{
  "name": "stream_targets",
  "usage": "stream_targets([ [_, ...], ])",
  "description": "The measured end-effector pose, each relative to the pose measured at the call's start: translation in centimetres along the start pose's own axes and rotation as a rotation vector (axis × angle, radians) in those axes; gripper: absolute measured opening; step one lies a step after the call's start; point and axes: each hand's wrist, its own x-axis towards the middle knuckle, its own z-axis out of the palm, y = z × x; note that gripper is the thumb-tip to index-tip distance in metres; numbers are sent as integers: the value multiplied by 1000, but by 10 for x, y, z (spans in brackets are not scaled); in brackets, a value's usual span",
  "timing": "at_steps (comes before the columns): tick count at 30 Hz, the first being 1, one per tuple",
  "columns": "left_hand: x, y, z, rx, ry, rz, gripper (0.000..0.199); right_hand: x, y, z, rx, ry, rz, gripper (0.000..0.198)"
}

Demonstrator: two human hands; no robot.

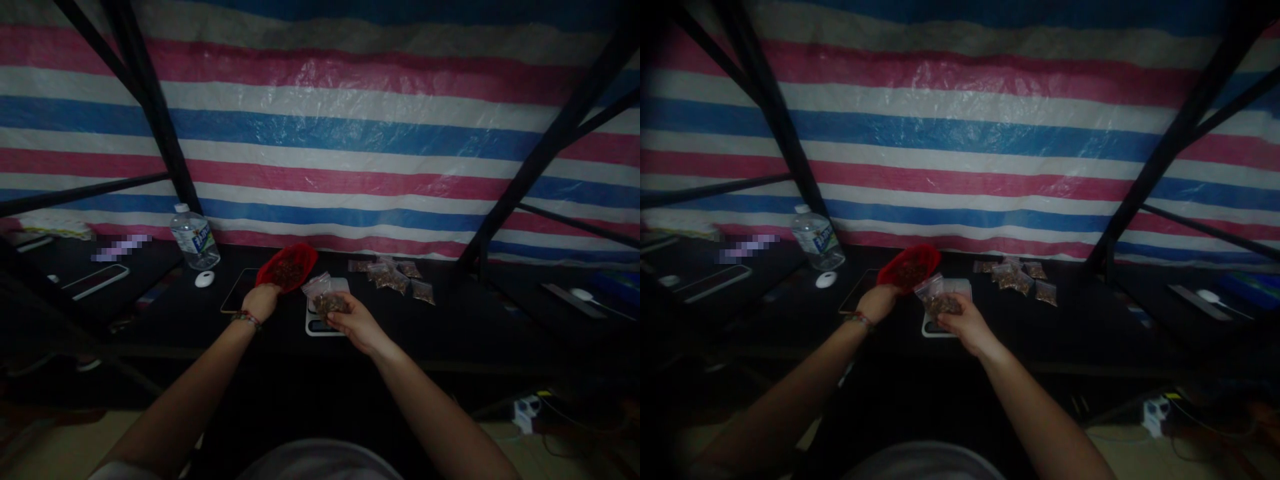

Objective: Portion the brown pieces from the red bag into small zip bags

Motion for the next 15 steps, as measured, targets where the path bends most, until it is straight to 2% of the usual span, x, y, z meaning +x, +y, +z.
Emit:
stream_targets([
  [2,-14,6,-6,98,-93,-16,31,2,3,-1,-15,30,-12,56],
  [3,-23,11,-10,114,-97,-10,32,3,4,-1,-29,40,-24,57],
  [5,-42,23,-17,110,-68,20,34,9,8,2,-75,44,-67,54],
  [8,-64,37,-25,110,1,13,32,26,11,11,-184,65,-202,46],
  [11,-72,41,-27,94,44,-14,30,47,9,22,-484,74,-378,35],
  [15,-74,38,-26,90,24,-37,27,73,1,32,-1033,-39,-512,19],
])
